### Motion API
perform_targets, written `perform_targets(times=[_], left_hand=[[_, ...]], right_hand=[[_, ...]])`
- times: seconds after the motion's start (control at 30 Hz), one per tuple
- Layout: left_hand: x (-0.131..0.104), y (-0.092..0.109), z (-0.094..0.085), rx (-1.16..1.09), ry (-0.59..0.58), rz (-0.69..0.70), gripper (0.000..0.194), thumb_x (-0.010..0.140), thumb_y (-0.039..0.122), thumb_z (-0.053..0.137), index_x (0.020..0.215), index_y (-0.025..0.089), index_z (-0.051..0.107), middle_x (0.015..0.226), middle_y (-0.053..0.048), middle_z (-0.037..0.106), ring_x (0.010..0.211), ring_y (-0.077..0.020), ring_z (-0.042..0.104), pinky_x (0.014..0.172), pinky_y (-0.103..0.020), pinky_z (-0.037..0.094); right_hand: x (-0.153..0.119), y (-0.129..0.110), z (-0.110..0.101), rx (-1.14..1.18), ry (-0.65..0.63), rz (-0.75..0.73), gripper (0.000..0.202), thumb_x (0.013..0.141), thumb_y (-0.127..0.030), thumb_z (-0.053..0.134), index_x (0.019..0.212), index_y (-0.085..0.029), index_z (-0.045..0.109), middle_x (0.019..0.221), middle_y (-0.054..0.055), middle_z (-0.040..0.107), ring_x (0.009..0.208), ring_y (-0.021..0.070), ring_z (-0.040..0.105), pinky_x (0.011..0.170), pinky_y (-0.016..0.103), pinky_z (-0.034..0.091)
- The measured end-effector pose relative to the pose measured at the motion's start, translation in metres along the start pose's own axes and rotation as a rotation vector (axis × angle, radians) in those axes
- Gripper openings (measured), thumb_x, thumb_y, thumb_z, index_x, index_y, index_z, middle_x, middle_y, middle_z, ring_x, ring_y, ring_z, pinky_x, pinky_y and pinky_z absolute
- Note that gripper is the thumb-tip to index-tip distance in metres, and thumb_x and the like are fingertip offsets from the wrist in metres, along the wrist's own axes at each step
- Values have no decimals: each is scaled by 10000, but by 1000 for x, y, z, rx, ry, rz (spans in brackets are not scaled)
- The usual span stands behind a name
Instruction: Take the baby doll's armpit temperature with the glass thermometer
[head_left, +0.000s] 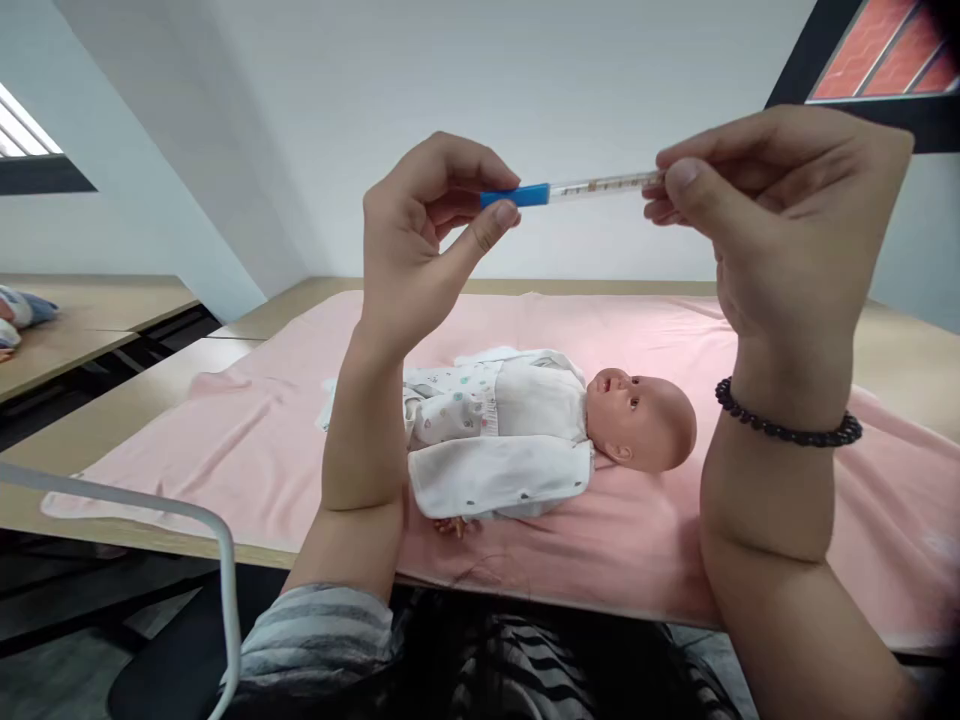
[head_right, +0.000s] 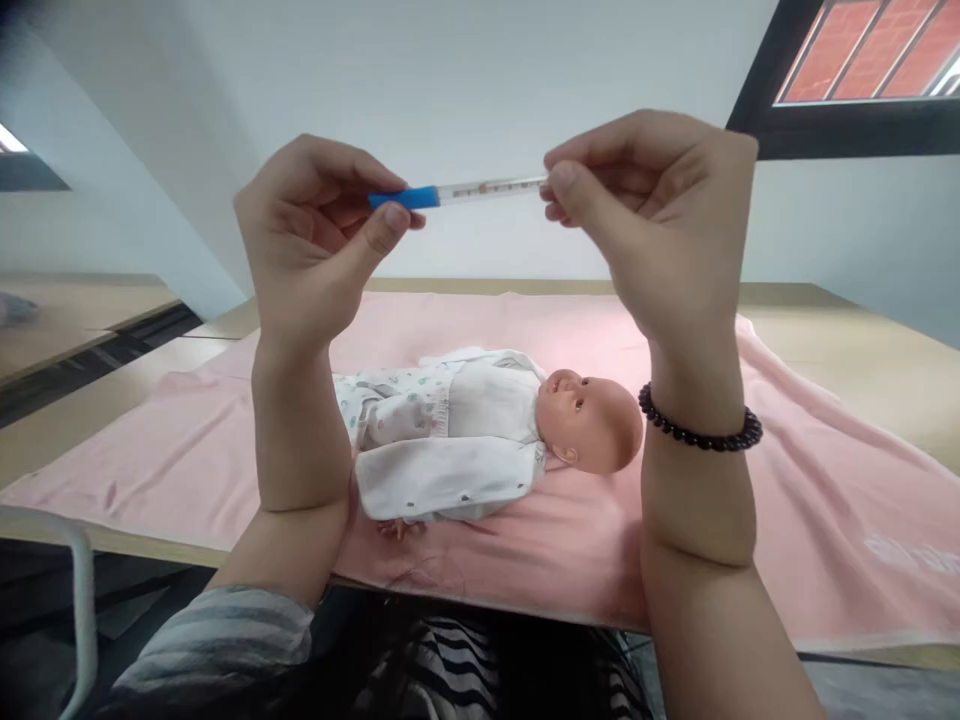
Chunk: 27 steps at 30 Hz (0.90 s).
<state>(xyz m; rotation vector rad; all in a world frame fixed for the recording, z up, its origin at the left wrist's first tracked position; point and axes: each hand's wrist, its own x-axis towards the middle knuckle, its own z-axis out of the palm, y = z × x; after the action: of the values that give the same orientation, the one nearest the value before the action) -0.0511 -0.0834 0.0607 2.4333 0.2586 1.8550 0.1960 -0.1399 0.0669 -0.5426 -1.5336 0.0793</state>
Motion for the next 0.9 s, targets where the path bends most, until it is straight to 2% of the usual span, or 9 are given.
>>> perform_targets(times=[0.07, 0.13, 0.23, 0.33, 0.5, 0.6, 0.73, 0.8, 0.9], left_hand=[[-4, -2, -6, 29, 27, 25, 133, 964, 392, 730, 1069, 312, 709, 1019, 27, 712, 932, -157, 735, 865, -337, 648], [-6, -1, -14, 66, -15, 36, 157, 928, 403, 773, 1062, 329, 735, 1005, 28, 751, 889, -156, 734, 809, -322, 653], [-8, 9, -27, 106, -44, 62, 179, 889, 386, 817, 1059, 364, 766, 973, 38, 781, 848, -165, 728, 761, -341, 652], [-9, 22, -34, 99, 21, 121, 220, 847, 326, 859, 1046, 395, 796, 933, 55, 788, 806, -164, 734, 741, -342, 662], [-9, 34, -37, 144, 111, 153, 225, 815, 342, 883, 1020, 412, 822, 906, 75, 795, 772, -178, 750, 679, -358, 671], [-8, 36, -40, 147, 130, 216, 221, 813, 325, 877, 1021, 388, 838, 887, 79, 796, 752, -172, 751, 632, -349, 656], [-7, 38, -41, 188, 156, 249, 161, 860, 358, 835, 1013, 408, 840, 859, 97, 786, 725, -147, 742, 586, -318, 638], [-7, 38, -41, 219, 196, 257, 145, 869, 341, 827, 993, 415, 841, 844, 103, 781, 710, -133, 734, 599, -306, 645], [-8, 38, -40, 256, 259, 229, 103, 867, 356, 829, 961, 397, 844, 806, 84, 767, 695, -136, 729, 600, -320, 655]], right_hand=[[-6, -10, -2, -4, -35, 18, 161, 876, -179, 801, 922, -330, 835, 826, -31, 723, 768, 216, 696, 768, 420, 625], [-11, -18, -7, -15, -77, 50, 227, 841, -169, 823, 914, -384, 831, 838, -32, 724, 743, 239, 677, 736, 451, 623], [-17, -24, -12, 14, -143, 38, 242, 822, -178, 843, 956, -379, 836, 850, -21, 729, 757, 257, 690, 704, 459, 641], [-21, -30, -13, 27, -144, 22, 236, 845, -198, 842, 985, -388, 835, 892, -34, 731, 811, 242, 708, 740, 432, 666], [-25, -45, -12, -24, -200, 42, 292, 911, -229, 784, 1039, -491, 804, 974, -82, 730, 945, 246, 729, 840, 433, 678], [-27, -52, -7, -2, -185, 37, 283, 919, -212, 773, 1045, -464, 804, 1009, -77, 726, 1004, 244, 724, 902, 417, 670], [-31, -56, 0, -3, -56, 29, 257, 890, -100, 780, 959, -346, 810, 926, -36, 705, 911, 213, 715, 832, 384, 664], [-31, -55, -2, 2, -100, 37, 283, 884, -71, 771, 969, -339, 803, 926, -38, 703, 904, 212, 720, 849, 385, 668], [-28, -53, -9, 31, -266, 56, 346, 905, -79, 730, 1095, -362, 787, 1081, -43, 706, 1040, 243, 712, 950, 411, 659]])
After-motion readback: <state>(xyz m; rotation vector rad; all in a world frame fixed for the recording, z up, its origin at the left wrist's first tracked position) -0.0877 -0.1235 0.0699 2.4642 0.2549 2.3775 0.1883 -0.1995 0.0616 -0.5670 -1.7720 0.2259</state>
